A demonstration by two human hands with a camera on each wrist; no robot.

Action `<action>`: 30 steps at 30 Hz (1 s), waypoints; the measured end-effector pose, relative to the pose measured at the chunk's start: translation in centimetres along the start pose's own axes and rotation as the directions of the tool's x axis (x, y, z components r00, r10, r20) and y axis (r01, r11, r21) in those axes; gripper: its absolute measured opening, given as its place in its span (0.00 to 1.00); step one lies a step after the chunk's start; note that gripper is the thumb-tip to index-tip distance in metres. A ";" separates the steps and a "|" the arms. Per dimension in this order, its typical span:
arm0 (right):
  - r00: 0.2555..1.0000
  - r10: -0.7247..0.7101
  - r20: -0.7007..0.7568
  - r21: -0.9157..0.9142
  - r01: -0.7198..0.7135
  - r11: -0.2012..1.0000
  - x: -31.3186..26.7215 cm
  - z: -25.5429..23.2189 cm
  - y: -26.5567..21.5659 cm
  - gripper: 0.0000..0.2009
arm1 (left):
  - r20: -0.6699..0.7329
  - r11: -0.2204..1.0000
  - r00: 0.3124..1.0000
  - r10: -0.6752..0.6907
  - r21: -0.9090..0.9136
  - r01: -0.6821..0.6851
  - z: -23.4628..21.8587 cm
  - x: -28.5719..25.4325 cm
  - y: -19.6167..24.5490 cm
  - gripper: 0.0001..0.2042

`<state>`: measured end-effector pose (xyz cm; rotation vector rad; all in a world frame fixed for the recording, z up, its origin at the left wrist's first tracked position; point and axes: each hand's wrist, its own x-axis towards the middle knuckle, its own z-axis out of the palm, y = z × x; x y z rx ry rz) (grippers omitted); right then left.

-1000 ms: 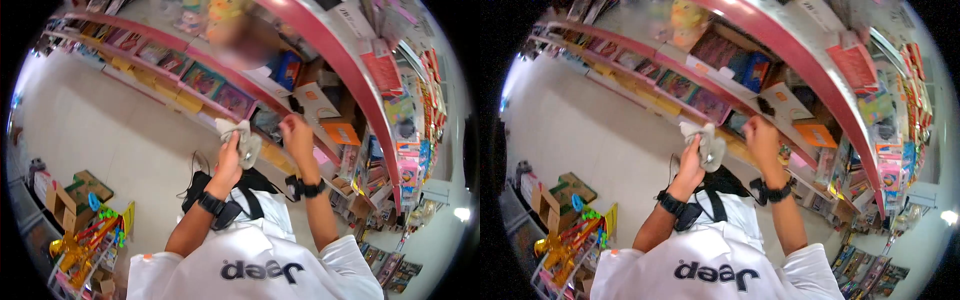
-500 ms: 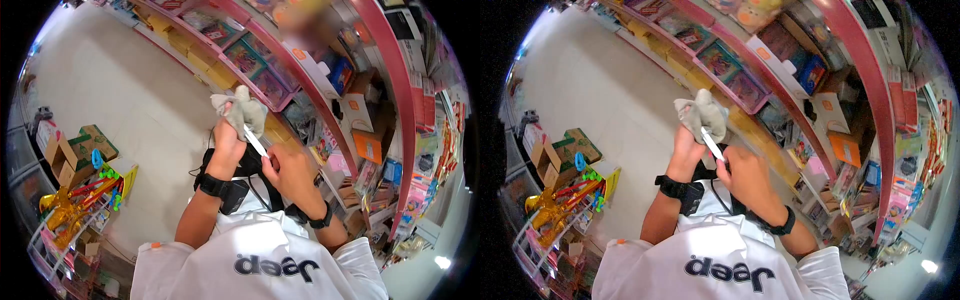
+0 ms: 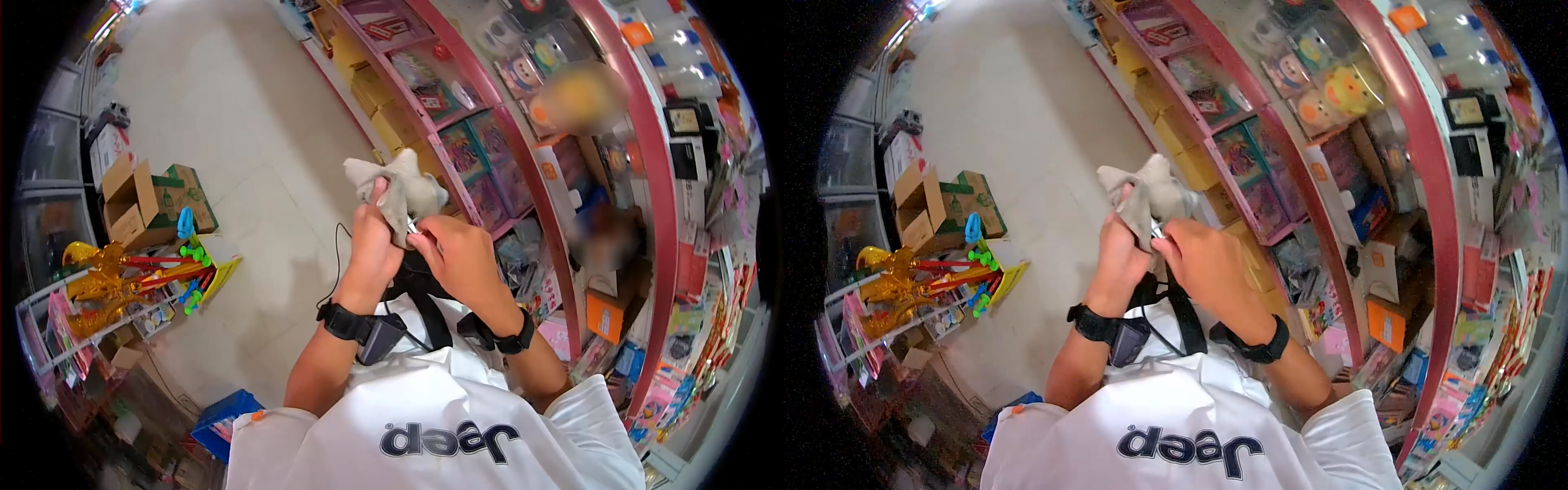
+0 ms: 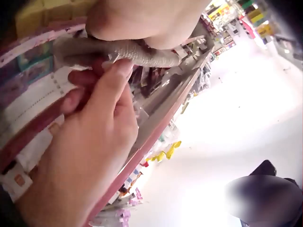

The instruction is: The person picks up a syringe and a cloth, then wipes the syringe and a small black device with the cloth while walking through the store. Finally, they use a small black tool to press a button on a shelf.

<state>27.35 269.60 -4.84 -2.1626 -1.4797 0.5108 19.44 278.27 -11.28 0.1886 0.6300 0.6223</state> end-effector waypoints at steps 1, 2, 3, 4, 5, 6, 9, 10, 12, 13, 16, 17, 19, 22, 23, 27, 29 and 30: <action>1.000 -0.027 0.005 0.023 0.027 0.999 0.2 -0.1 -0.3 0.09 | -0.029 0.999 0.999 0.034 -0.026 -0.035 -0.9 0.8 0.6 0.18; 0.999 -0.049 0.007 0.045 0.048 0.998 0.4 -0.3 -0.6 0.09 | -0.056 0.997 0.997 0.061 -0.051 -0.064 -2.2 2.0 1.3 0.18; 0.996 -0.041 0.077 0.050 0.038 0.998 0.8 -0.9 -0.8 0.09 | -0.079 0.993 0.993 0.088 -0.076 -0.094 -3.2 3.0 1.9 0.18; 0.995 -0.056 0.077 0.068 0.051 0.996 1.2 -1.2 -0.8 0.09 | -0.065 0.991 0.994 0.091 -0.090 -0.096 -3.3 3.6 2.7 0.18; 0.995 -0.067 0.076 0.085 0.061 0.995 1.6 -1.4 -0.9 0.09 | -0.050 0.990 0.995 0.090 -0.104 -0.095 -3.3 3.9 3.5 0.18; 0.994 -0.079 0.077 0.102 0.071 0.992 2.4 -1.5 -0.8 0.09 | -0.038 0.989 0.995 0.090 -0.119 -0.094 -3.2 4.5 4.0 0.18; 0.993 -0.065 0.101 0.150 0.049 0.987 6.1 -1.0 -0.1 0.10 | -0.096 0.984 0.993 0.074 -0.153 -0.088 -1.8 6.4 5.0 0.20; 0.993 -0.080 0.089 0.176 0.063 0.982 8.0 -0.5 0.4 0.10 | -0.112 0.983 0.991 0.070 -0.163 -0.088 -0.6 7.3 5.9 0.20; 0.992 -0.120 0.045 0.221 0.107 0.969 11.6 0.1 1.0 0.10 | -0.143 0.995 0.985 0.096 -0.026 -0.101 1.8 8.7 7.7 0.19; 0.990 -0.135 0.052 0.234 0.119 0.965 13.2 0.3 1.2 0.10 | -0.164 0.994 0.981 0.108 0.043 -0.102 2.7 9.6 8.8 0.19; 0.984 -0.177 0.025 0.295 0.161 0.942 18.0 -0.1 1.5 0.09 | -0.018 0.998 0.998 0.055 0.024 -0.054 3.9 12.9 12.5 0.19; 0.980 -0.197 0.013 0.315 0.183 0.931 19.7 -0.3 1.5 0.09 | -0.034 0.995 0.995 0.091 0.044 -0.089 4.2 14.0 13.7 0.19; 0.978 -0.206 0.019 0.330 0.189 0.925 23.1 -1.2 1.4 0.09 | -0.064 0.983 0.984 0.169 0.079 -0.164 4.8 16.2 15.9 0.18; 0.984 -0.154 0.085 0.333 0.118 0.936 26.7 -2.2 0.1 0.12 | -0.073 0.986 0.984 0.162 -0.028 -0.164 5.8 18.6 18.1 0.19; 0.984 -0.133 0.118 0.325 0.088 0.942 27.7 -2.4 -0.3 0.13 | -0.057 0.985 0.986 0.159 -0.060 -0.162 5.9 19.3 18.6 0.19; 0.981 -0.121 0.154 0.265 0.077 0.961 30.0 -2.3 -1.2 0.14 | -0.013 0.972 0.993 0.118 -0.202 -0.118 6.1 21.8 20.5 0.19; 0.977 -0.179 0.118 0.229 0.148 0.962 31.1 -1.2 -0.7 0.13 | -0.012 0.961 0.995 0.102 -0.257 -0.102 6.6 22.7 21.0 0.20; 0.974 -0.204 0.099 0.214 0.179 0.960 31.7 -0.7 -0.6 0.13 | -0.034 0.962 0.992 0.118 -0.243 -0.123 6.5 23.7 21.4 0.20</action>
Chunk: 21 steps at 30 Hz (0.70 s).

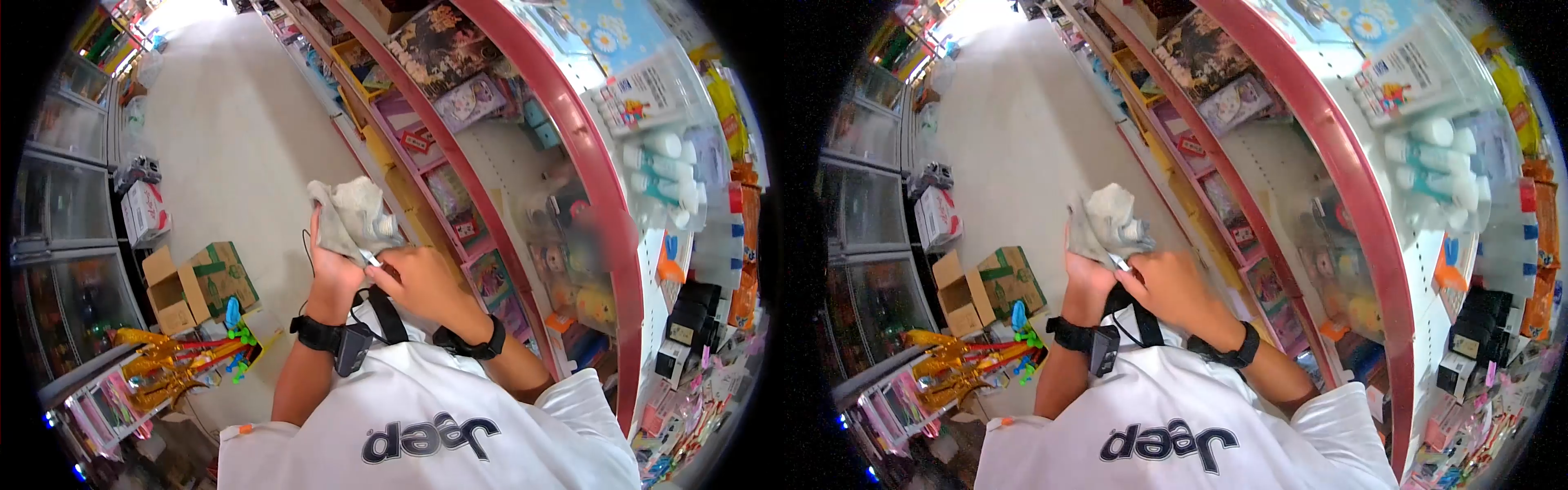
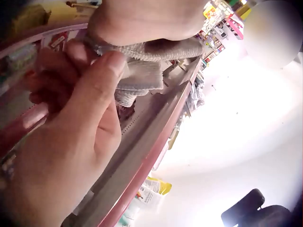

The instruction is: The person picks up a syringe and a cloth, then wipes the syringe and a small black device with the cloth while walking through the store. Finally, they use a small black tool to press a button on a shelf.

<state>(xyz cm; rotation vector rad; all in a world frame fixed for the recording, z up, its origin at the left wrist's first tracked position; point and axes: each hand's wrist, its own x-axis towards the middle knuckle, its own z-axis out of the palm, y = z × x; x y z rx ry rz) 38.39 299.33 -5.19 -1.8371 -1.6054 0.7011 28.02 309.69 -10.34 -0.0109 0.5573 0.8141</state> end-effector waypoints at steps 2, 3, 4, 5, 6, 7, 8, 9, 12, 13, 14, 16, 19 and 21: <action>1.000 -0.007 -0.022 0.002 0.007 1.000 1.5 0.1 -0.2 0.13 | -0.039 0.999 0.999 0.034 0.032 -0.033 -0.2 2.0 0.7 0.21; 0.999 -0.011 -0.041 -0.001 0.011 1.000 2.3 0.2 -0.4 0.13 | 0.010 0.994 0.999 -0.044 -0.099 0.045 -0.3 2.8 1.5 0.21; 0.998 -0.011 -0.059 -0.005 0.011 1.000 3.1 0.2 -0.6 0.12 | -0.007 0.999 0.999 -0.033 -0.033 0.033 -0.2 3.9 2.3 0.22; 0.999 -0.006 -0.051 -0.024 0.005 1.000 4.0 0.1 -0.9 0.12 | -0.022 0.999 1.000 -0.021 0.034 0.022 -0.1 5.2 3.1 0.22; 0.999 0.000 -0.045 -0.042 -0.001 0.999 5.0 -0.1 -1.4 0.11 | -0.034 0.995 0.999 -0.008 0.103 0.012 0.0 6.3 4.0 0.23; 0.999 0.003 -0.045 -0.058 -0.006 0.998 6.1 -0.1 -1.9 0.11 | -0.045 0.992 0.998 -0.051 0.110 0.056 0.6 7.1 5.3 0.22; 1.000 -0.003 -0.019 -0.088 0.002 0.996 7.2 -0.1 -2.2 0.11 | -0.053 0.987 0.994 -0.092 0.126 0.098 1.5 7.8 7.1 0.21; 1.000 -0.008 0.000 -0.116 0.008 0.993 8.3 -0.1 -2.5 0.12 | -0.058 0.979 0.989 -0.134 0.148 0.141 2.4 8.9 8.9 0.20; 1.000 -0.017 -0.006 -0.175 0.016 0.984 11.8 0.0 -3.8 0.12 | -0.099 0.954 0.978 -0.186 0.218 0.204 3.9 12.1 13.2 0.22; 1.000 -0.009 -0.018 -0.177 0.006 0.984 13.0 0.2 -4.3 0.12 | -0.114 0.947 0.973 -0.200 0.232 0.222 4.3 13.2 14.5 0.23; 1.000 -0.006 -0.019 -0.184 0.003 0.983 14.1 0.4 -4.8 0.12 | -0.097 0.935 0.969 -0.226 0.257 0.244 4.8 14.4 15.7 0.22; 0.999 0.049 -0.021 -0.185 -0.052 0.981 16.5 0.4 -6.2 0.11 | -0.075 0.915 0.959 -0.272 0.290 0.282 5.4 16.4 17.7 0.22; 0.989 0.125 -0.083 -0.150 -0.137 0.979 19.5 1.2 -7.1 0.11 | -0.094 0.940 0.962 -0.256 0.207 0.270 6.9 19.2 19.8 0.20; 0.972 0.188 -0.141 -0.167 -0.210 0.963 21.2 1.8 -6.9 0.10 | -0.005 0.960 0.977 -0.212 0.185 0.209 7.2 21.4 20.5 0.19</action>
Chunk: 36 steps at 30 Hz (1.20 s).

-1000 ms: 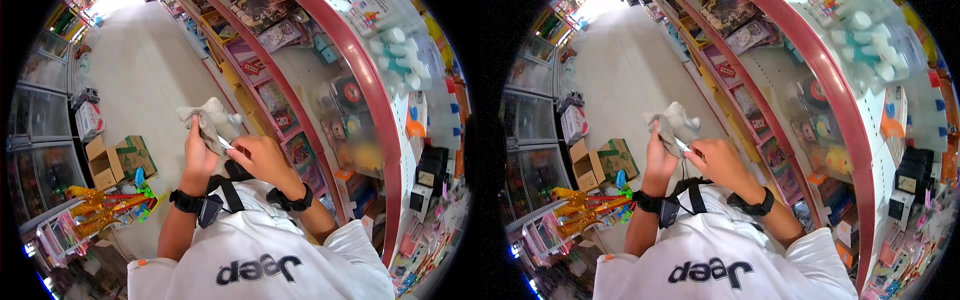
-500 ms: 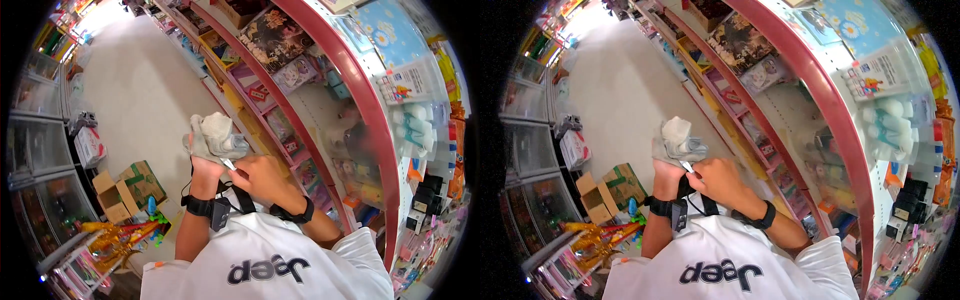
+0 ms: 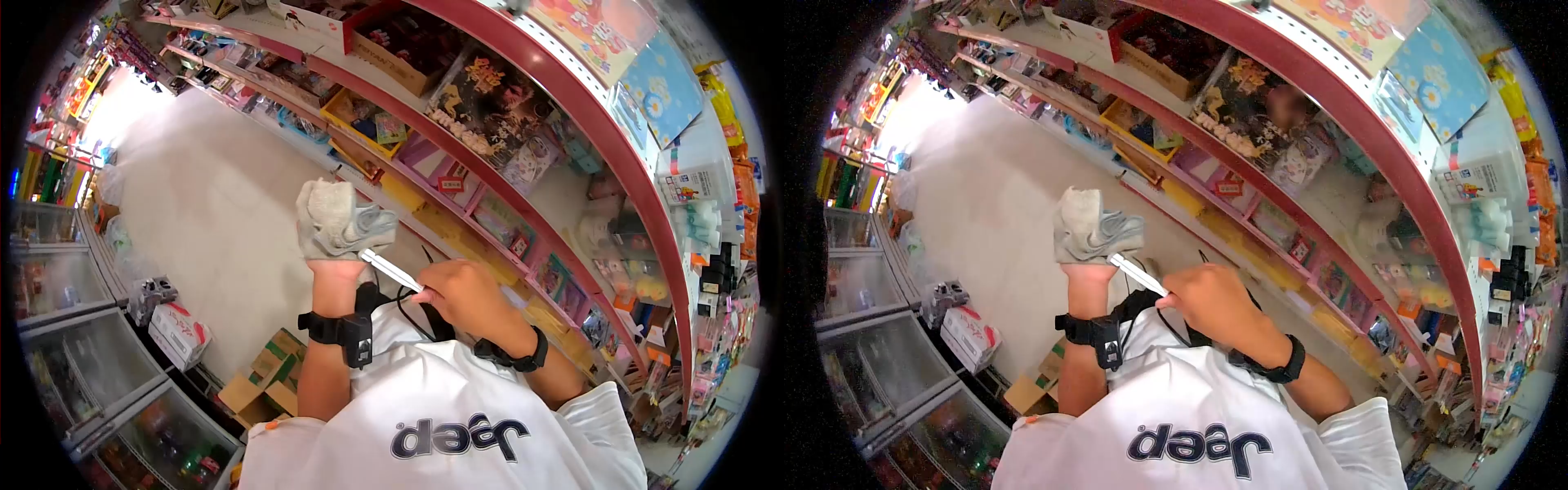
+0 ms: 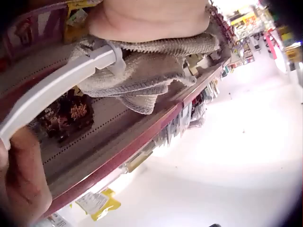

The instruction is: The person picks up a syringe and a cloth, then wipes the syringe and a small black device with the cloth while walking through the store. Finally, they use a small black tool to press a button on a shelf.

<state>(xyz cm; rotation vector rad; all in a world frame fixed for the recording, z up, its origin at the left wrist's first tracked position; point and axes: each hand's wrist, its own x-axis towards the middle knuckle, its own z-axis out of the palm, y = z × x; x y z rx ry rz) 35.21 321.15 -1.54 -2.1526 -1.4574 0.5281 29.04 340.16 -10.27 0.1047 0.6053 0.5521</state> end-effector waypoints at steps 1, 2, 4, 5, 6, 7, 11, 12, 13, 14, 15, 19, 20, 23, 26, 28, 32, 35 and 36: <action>1.000 -0.009 -0.021 -0.016 0.009 1.000 0.8 0.5 0.0 0.10 | 0.061 0.999 0.997 0.043 -0.002 -0.043 0.0 0.8 0.4 0.18; 0.999 -0.011 -0.044 -0.027 0.010 1.000 1.4 1.0 0.1 0.10 | 0.105 0.999 0.994 0.036 0.003 -0.036 1.3 0.3 0.8 0.19; 0.999 0.006 -0.047 0.009 -0.005 1.000 2.1 1.0 -0.6 0.12 | 0.187 0.998 0.981 0.049 0.039 -0.058 2.8 -0.6 0.9 0.20; 0.999 0.008 -0.048 0.015 -0.008 1.000 2.4 0.9 -0.9 0.13 | 0.230 0.996 0.971 0.060 0.051 -0.074 3.9 -1.0 1.3 0.22; 0.999 0.008 -0.051 0.018 -0.007 1.000 2.7 0.8 -1.1 0.14 | 0.146 0.999 0.988 -0.048 0.025 0.045 5.3 -1.4 2.2 0.21; 0.998 0.009 -0.054 0.021 -0.008 1.000 3.1 0.8 -1.4 0.14 | 0.155 0.996 0.985 -0.071 0.056 0.063 5.4 -1.0 2.6 0.21; 0.989 -0.010 -0.151 0.075 0.022 0.997 4.6 0.9 -1.5 0.15 | 0.318 0.991 0.941 -0.118 0.099 0.091 4.4 1.0 3.4 0.22; 0.987 0.016 -0.162 0.121 0.004 0.993 5.0 1.0 -1.6 0.16 | 0.415 0.988 0.897 -0.152 0.025 0.155 3.3 1.9 3.6 0.22; 0.984 0.042 -0.173 0.170 -0.013 0.985 5.3 1.1 -1.8 0.17 | 0.508 0.974 0.844 -0.171 -0.040 0.222 3.2 2.0 4.1 0.22; 0.985 0.031 -0.169 0.184 0.001 0.983 5.8 1.2 -1.8 0.17 | 0.409 0.986 0.901 -0.144 -0.018 0.165 3.5 1.9 4.3 0.22; 0.985 0.020 -0.170 0.196 0.014 0.980 6.3 1.3 -1.8 0.18 | 0.309 0.993 0.944 -0.112 0.013 0.114 4.0 1.7 4.4 0.23; 0.987 0.021 -0.157 0.250 0.019 0.968 8.0 1.4 -2.3 0.18 | 0.358 0.878 0.916 0.179 0.363 -0.313 4.4 1.0 5.1 0.26; 0.988 0.030 -0.155 0.281 0.015 0.960 8.5 1.5 -2.4 0.17 | 0.428 0.731 0.873 0.233 0.515 -0.448 3.5 1.4 5.4 0.26; 0.990 0.024 -0.138 0.307 0.020 0.951 10.2 1.8 -2.9 0.16 | 0.483 0.588 0.831 0.274 0.600 -0.542 2.8 1.9 6.3 0.25; 0.991 0.042 -0.125 0.334 0.002 0.943 11.3 2.6 -2.8 0.16 | 0.394 0.975 0.918 0.050 0.181 -0.131 2.3 2.0 7.5 0.23; 0.992 0.042 -0.118 0.346 0.002 0.938 12.2 3.2 -2.7 0.16 | 0.291 0.999 0.956 -0.043 0.014 0.041 1.6 2.2 7.9 0.23; 0.991 0.058 -0.123 0.346 -0.012 0.938 14.2 3.4 -3.1 0.17 | 0.293 0.716 0.933 0.209 0.604 -0.350 -2.0 4.1 7.3 0.24; 0.992 0.041 -0.121 0.365 0.006 0.931 16.1 3.3 -3.3 0.18 | 0.222 0.892 0.970 0.098 0.413 -0.184 -2.2 4.1 7.8 0.23; 0.992 0.060 -0.107 0.390 -0.013 0.921 16.7 3.4 -3.4 0.18 | 0.120 0.987 0.992 -0.036 0.159 0.017 -1.2 4.0 8.6 0.23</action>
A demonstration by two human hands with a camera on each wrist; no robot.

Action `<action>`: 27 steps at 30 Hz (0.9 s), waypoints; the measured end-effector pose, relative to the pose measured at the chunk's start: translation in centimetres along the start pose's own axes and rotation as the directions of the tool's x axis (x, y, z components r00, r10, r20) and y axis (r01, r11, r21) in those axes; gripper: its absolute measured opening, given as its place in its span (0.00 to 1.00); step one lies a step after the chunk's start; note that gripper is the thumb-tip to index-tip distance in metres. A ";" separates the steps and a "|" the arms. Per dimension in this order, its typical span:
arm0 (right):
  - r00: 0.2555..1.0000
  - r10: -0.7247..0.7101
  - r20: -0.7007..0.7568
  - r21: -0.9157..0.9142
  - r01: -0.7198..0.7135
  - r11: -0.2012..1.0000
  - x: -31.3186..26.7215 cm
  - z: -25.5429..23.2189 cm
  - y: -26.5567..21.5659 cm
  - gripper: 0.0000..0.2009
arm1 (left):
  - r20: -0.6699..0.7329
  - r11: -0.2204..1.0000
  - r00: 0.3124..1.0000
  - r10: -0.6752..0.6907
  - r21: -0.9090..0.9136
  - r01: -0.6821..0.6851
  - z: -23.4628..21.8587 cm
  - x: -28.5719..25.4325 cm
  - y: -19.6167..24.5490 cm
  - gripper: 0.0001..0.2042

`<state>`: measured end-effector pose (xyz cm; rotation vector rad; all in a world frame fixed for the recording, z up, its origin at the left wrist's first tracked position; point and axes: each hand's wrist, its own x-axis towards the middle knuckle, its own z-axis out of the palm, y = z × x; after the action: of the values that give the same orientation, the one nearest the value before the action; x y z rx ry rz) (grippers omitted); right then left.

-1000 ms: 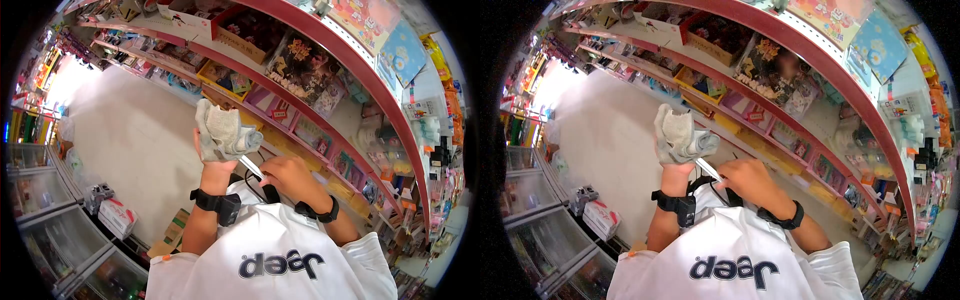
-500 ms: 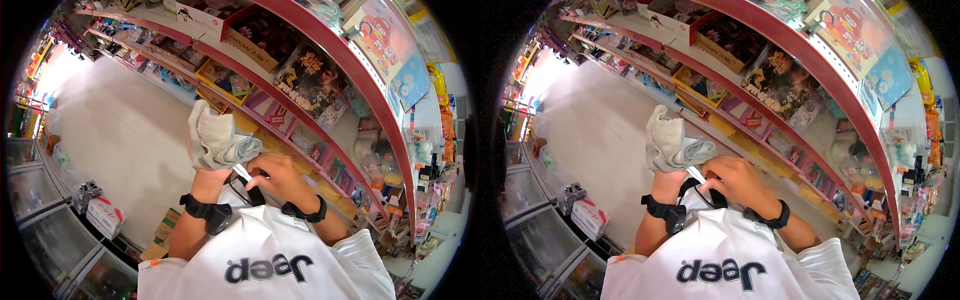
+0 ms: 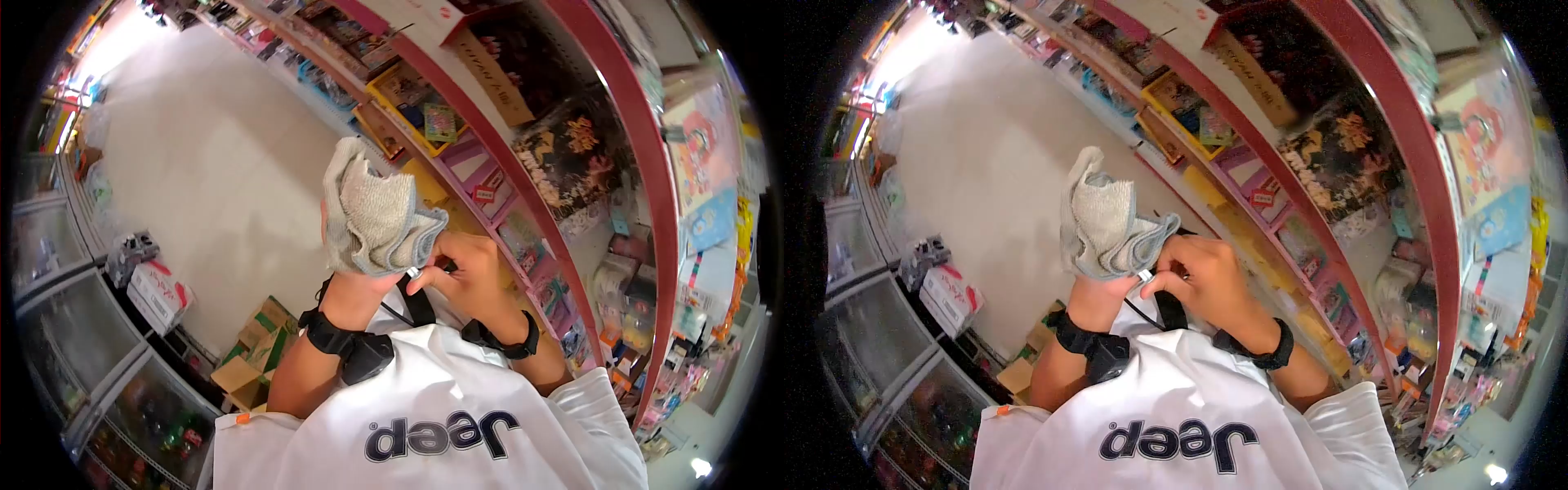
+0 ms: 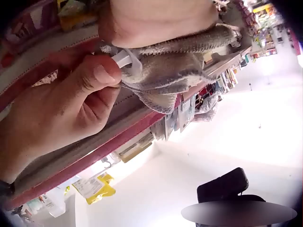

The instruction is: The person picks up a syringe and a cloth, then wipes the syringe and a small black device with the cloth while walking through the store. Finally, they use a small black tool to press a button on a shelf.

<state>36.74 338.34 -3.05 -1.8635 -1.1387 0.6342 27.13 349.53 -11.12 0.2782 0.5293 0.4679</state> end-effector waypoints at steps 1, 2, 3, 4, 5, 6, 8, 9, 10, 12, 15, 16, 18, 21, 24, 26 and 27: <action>1.000 0.022 0.006 0.020 -0.022 1.000 0.6 0.1 0.0 0.18 | -0.030 0.943 0.987 -0.157 -0.302 0.141 1.5 0.3 1.2 0.22; 0.999 0.031 0.029 0.019 -0.031 0.999 1.4 0.0 -0.1 0.18 | -0.079 0.960 0.991 -0.106 -0.268 0.082 2.1 0.8 1.7 0.20; 0.997 0.045 0.055 0.031 -0.047 0.998 2.2 0.0 0.0 0.18 | -0.094 0.953 0.991 -0.098 -0.296 0.066 2.3 1.3 2.2 0.19; 0.996 0.058 0.075 0.043 -0.061 0.997 3.2 0.0 0.1 0.18 | -0.106 0.946 0.990 -0.089 -0.321 0.051 2.5 2.0 2.7 0.19; 0.993 0.072 0.092 0.054 -0.077 0.996 4.0 0.0 0.2 0.18 | -0.116 0.938 0.990 -0.084 -0.344 0.039 2.5 2.5 3.2 0.19; 0.993 0.048 0.111 0.054 -0.055 0.997 5.1 -0.1 0.1 0.18 | -0.128 0.942 0.989 -0.077 -0.336 0.030 2.6 3.1 3.8 0.19; 0.990 -0.009 0.144 0.057 0.001 0.998 7.5 -0.3 0.1 0.18 | -0.146 0.949 0.988 -0.053 -0.315 0.005 2.7 4.5 5.2 0.19; 0.984 -0.029 0.176 0.072 0.017 0.997 8.8 -0.4 0.3 0.17 | -0.133 0.944 0.991 -0.021 -0.329 -0.024 2.8 5.2 6.0 0.19; 0.977 -0.048 0.207 0.087 0.031 0.996 10.2 -0.5 0.4 0.17 | -0.120 0.938 0.993 0.010 -0.343 -0.051 3.0 5.9 6.7 0.19; 0.958 -0.098 0.269 0.110 0.071 0.991 13.1 -1.1 0.3 0.17 | -0.152 0.944 0.985 0.082 -0.304 -0.126 2.7 7.3 8.0 0.20; 0.923 -0.147 0.357 0.104 0.117 0.988 17.3 -1.9 -0.8 0.19 | -0.235 0.943 0.954 0.188 -0.229 -0.242 1.7 9.6 9.9 0.21; 0.910 -0.141 0.390 0.080 0.119 0.990 18.4 -1.8 -1.0 0.19 | -0.239 0.922 0.947 0.215 -0.269 -0.277 2.5 10.4 11.2 0.21; 0.896 -0.135 0.423 0.053 0.124 0.991 20.7 -1.2 -1.7 0.18 | -0.253 0.905 0.921 0.297 -0.233 -0.356 3.2 11.8 13.1 0.22; 0.898 -0.144 0.415 -0.047 0.179 0.983 23.5 0.5 -2.0 0.17 | -0.224 0.901 0.889 0.399 -0.084 -0.426 3.3 13.0 14.9 0.22; 0.924 -0.152 0.351 -0.057 0.184 0.981 26.1 1.8 -2.8 0.12 | -0.173 0.886 0.890 0.422 -0.132 -0.445 3.8 14.9 17.7 0.22; 0.937 -0.173 0.304 -0.072 0.204 0.976 28.1 2.8 -3.7 0.11 | -0.260 0.866 0.876 0.406 -0.197 -0.459 4.0 16.2 19.7 0.21; 0.940 -0.187 0.284 -0.085 0.219 0.972 29.1 3.3 -4.1 0.10 | -0.254 0.861 0.883 0.396 -0.234 -0.453 3.9 16.9 20.8 0.22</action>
<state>45.70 366.49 -1.11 -1.7587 -1.5571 0.7356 34.78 375.27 -7.27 0.0648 0.5860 1.0065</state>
